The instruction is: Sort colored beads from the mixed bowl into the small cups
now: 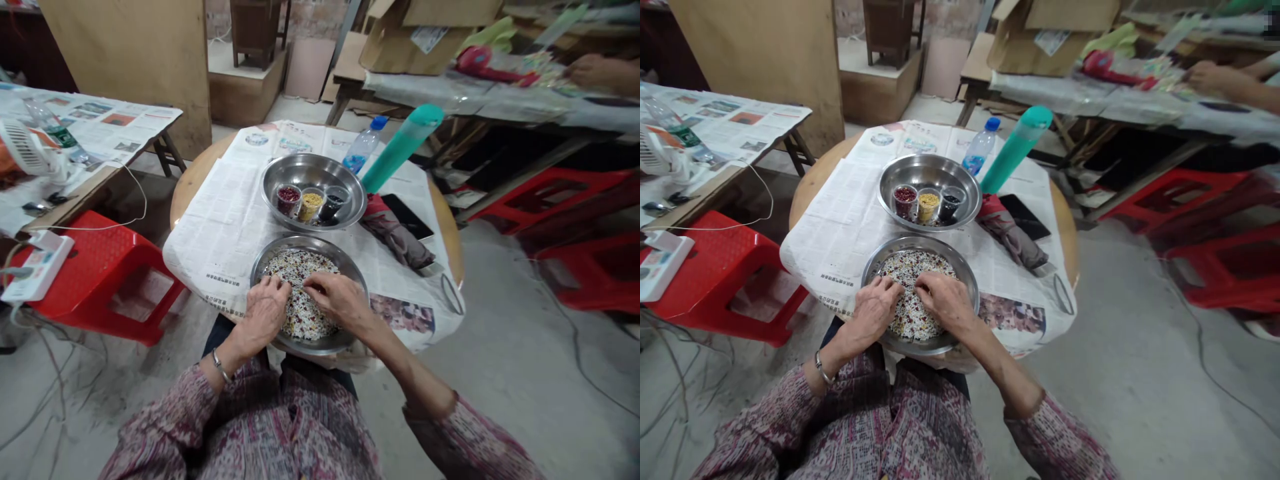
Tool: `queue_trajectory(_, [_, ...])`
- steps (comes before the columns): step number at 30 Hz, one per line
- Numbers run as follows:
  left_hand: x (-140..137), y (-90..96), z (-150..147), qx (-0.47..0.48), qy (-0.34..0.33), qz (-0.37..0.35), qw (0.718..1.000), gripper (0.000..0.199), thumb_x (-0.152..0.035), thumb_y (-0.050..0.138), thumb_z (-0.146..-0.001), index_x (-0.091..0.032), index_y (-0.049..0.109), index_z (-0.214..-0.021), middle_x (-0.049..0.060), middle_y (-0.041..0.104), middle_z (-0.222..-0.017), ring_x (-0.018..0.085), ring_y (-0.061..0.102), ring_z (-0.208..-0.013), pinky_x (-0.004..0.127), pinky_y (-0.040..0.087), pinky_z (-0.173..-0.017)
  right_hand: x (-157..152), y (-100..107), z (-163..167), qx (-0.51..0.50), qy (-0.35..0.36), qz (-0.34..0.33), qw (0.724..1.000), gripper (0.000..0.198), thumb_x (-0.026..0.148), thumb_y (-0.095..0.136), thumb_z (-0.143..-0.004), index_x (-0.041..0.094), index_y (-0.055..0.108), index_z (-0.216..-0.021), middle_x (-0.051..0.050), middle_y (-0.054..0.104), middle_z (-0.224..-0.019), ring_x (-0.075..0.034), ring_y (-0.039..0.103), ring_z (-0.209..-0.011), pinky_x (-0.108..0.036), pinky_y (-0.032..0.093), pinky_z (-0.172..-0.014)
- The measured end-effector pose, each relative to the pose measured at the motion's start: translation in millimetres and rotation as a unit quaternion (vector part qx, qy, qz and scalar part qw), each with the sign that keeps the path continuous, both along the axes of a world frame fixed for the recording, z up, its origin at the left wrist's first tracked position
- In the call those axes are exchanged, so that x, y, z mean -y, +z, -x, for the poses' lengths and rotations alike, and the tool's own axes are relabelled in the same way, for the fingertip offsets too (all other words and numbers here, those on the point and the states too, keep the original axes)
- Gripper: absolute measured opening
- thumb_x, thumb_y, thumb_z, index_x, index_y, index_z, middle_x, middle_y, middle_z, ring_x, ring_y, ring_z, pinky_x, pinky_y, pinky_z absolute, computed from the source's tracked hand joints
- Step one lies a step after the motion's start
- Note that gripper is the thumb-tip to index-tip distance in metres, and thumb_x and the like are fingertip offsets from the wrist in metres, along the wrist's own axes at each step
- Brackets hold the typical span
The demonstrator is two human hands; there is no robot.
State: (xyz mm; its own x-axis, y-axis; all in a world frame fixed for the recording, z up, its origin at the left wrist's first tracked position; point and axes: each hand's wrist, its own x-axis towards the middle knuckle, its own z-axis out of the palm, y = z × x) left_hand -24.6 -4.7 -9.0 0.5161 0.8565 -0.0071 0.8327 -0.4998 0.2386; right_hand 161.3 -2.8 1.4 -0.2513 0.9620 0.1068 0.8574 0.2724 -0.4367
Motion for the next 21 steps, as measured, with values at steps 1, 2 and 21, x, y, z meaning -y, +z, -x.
queue_trajectory(1, [0, 0.9, 0, -0.003, 0.000, 0.004, 1.000, 0.020, -0.011, 0.050, -0.095, -0.020, 0.063, -0.107, 0.007, 0.063, -0.109, 0.023, 0.055, -0.101, 0.034, 0.049, -0.081, -5, 4, -3, -0.021, -0.012, -0.003, 1.000, 0.014, 0.023, 0.058, -0.089, 0.023, 0.071, -0.086, -0.003, 0.076, -0.088, -0.019, 0.069, -0.080, -0.031, 0.049, -0.072])
queue_trajectory(2, [0, 1.2, 0, -0.004, 0.000, 0.007, 1.000, 0.019, -0.011, 0.050, -0.095, -0.020, 0.063, -0.106, 0.007, 0.063, -0.109, 0.023, 0.055, -0.101, 0.034, 0.049, -0.080, -10, 9, -6, -0.047, -0.028, -0.011, 0.998, 0.014, 0.024, 0.058, -0.089, 0.023, 0.072, -0.086, -0.003, 0.077, -0.088, -0.019, 0.069, -0.079, -0.031, 0.050, -0.072])
queue_trajectory(21, [-3, -12.4, -1, 0.012, -0.007, 0.010, 1.000, 0.014, -0.017, 0.049, -0.098, -0.020, 0.063, -0.100, 0.007, 0.064, -0.099, 0.024, 0.056, -0.093, 0.035, 0.048, -0.076, -215, 31, -87, 0.081, -0.176, -0.058, 0.979, 0.007, 0.025, 0.067, -0.079, 0.021, 0.072, -0.078, -0.008, 0.068, -0.075, -0.024, 0.063, -0.081, -0.042, 0.050, -0.075])
